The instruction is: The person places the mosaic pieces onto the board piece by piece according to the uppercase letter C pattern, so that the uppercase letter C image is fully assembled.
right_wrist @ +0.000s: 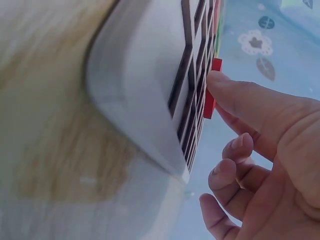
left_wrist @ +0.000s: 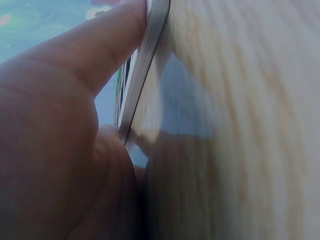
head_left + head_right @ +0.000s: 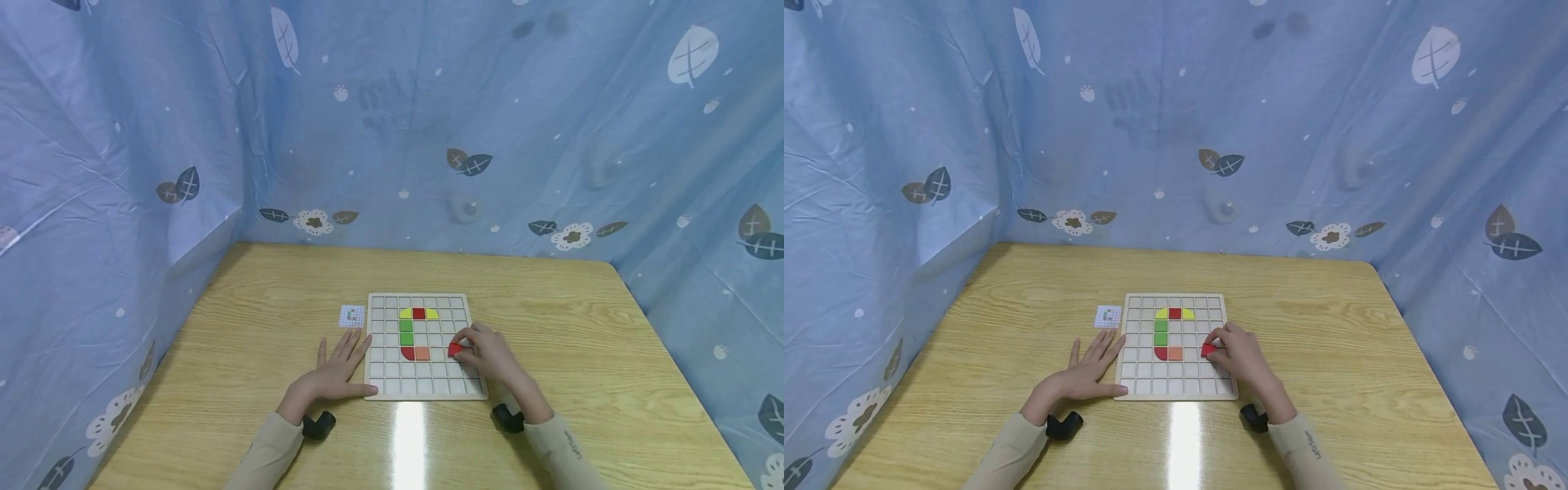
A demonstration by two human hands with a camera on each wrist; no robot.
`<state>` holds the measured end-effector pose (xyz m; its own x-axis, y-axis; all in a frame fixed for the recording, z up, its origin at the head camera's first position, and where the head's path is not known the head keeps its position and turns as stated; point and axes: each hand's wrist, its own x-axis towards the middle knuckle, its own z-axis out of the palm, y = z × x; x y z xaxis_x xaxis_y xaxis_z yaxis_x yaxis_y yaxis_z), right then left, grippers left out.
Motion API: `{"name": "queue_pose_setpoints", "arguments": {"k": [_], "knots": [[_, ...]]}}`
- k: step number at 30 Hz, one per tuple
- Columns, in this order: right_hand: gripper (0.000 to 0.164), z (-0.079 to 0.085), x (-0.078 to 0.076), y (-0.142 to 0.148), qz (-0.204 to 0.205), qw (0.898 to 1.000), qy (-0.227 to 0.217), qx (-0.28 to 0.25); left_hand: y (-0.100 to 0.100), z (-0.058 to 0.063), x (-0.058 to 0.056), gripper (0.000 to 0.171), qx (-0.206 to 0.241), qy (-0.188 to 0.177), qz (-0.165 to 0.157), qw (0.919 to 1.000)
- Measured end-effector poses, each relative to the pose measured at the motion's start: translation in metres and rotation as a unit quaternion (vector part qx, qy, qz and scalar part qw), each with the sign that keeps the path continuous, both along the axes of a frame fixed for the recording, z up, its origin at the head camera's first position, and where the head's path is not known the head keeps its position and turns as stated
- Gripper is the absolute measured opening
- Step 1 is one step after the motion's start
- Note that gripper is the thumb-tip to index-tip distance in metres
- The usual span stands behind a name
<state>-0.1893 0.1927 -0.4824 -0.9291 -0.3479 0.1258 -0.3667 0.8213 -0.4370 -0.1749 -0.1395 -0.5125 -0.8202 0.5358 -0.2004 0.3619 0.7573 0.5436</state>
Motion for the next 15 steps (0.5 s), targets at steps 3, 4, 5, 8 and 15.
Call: {"name": "queue_pose_setpoints", "arguments": {"k": [3, 4, 5, 8, 15], "knots": [[0.016, 0.0, -0.001, -0.004, 0.004, 1.0, -0.005, -0.003, 0.0, 0.002, 0.001, 0.098, 0.007, -0.002, -0.001, 1.0], [0.016, -0.001, -0.001, -0.005, 0.005, 1.0, -0.006, 0.001, 0.0, 0.002, 0.001, 0.098, 0.006, -0.002, -0.002, 1.0], [0.016, -0.001, -0.001, -0.006, 0.005, 1.0, -0.009, 0.004, 0.0, 0.002, 0.001, 0.099, 0.011, -0.002, -0.003, 0.9999], [0.016, -0.002, -0.002, -0.01, 0.005, 1.0, -0.017, 0.008, 0.0, 0.002, 0.001, 0.099, 0.019, -0.001, -0.004, 0.9998], [0.015, -0.001, -0.002, -0.019, 0.022, 1.0, -0.006, 0.007, 0.001, 0.004, 0.001, 0.099, 0.002, -0.008, 0.0, 1.0]]}}
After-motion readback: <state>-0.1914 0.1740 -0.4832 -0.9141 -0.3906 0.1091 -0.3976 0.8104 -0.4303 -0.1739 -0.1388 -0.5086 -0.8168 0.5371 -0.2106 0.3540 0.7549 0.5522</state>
